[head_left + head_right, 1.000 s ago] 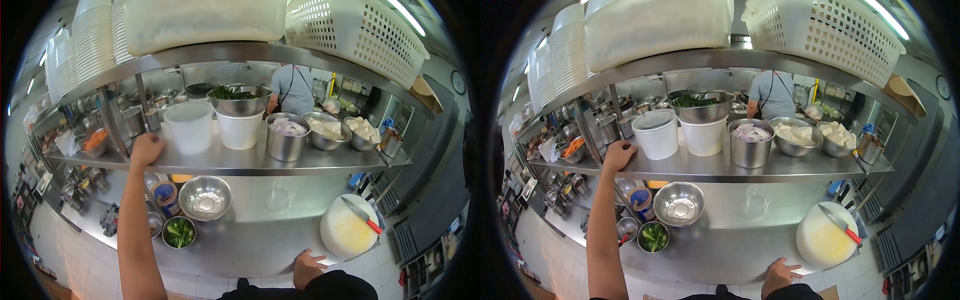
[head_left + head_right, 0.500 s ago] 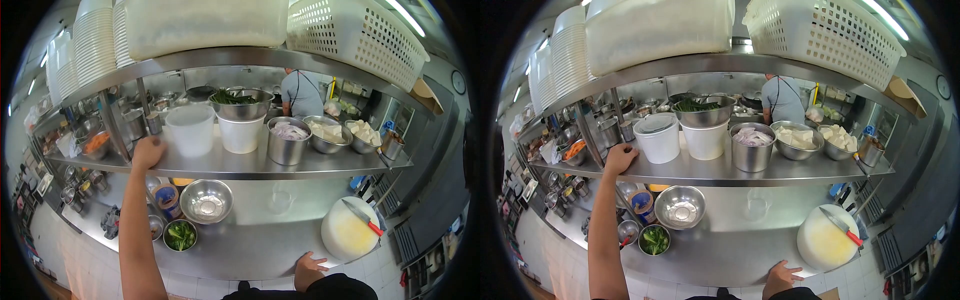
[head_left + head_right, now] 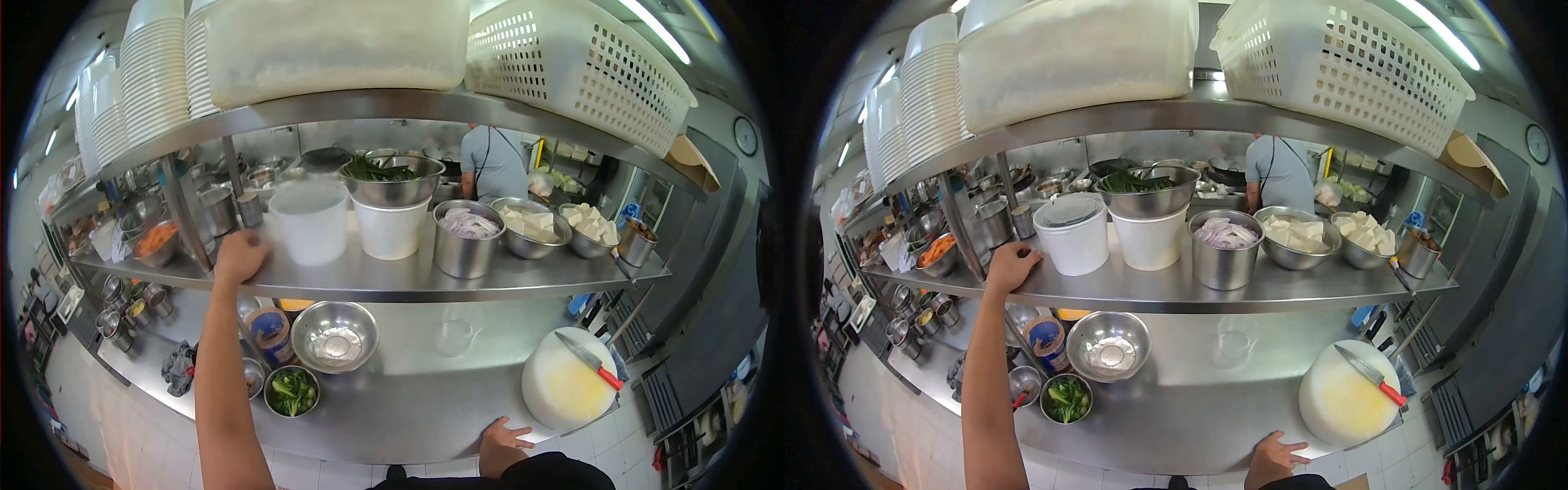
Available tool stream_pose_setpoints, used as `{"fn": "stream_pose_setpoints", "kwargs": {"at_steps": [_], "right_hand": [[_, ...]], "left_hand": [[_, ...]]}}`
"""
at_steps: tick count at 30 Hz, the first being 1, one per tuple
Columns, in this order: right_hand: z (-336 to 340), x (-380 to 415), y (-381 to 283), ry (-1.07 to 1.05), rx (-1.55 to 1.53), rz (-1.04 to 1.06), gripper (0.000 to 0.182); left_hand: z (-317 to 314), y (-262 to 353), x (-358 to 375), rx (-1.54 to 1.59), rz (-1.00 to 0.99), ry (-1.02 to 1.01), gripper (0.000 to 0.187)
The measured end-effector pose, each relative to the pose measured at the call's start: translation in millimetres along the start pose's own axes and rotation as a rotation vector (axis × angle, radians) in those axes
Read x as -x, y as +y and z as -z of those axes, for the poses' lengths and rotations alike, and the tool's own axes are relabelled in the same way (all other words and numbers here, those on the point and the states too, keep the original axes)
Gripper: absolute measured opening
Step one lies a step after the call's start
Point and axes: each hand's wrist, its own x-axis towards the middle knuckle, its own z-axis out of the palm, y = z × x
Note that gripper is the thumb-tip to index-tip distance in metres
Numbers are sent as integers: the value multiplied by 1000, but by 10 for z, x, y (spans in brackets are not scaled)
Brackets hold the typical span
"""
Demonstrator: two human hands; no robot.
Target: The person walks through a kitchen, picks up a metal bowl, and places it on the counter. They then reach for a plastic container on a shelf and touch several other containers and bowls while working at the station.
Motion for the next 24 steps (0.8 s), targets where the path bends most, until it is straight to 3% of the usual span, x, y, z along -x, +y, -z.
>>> {"fn": "stream_pose_setpoints", "kwargs": {"at_steps": [16, 22, 24], "right_hand": [[71, 71, 2, 18, -139, -43, 90], [20, 21, 30, 16, 8, 28, 91], [145, 89, 34, -21, -140, -14, 91]], "left_hand": [[17, 5, 5, -8, -34, 22, 48], [23, 11, 28, 0, -18, 12, 46], [17, 22, 15, -2, -19, 26, 46]]}}
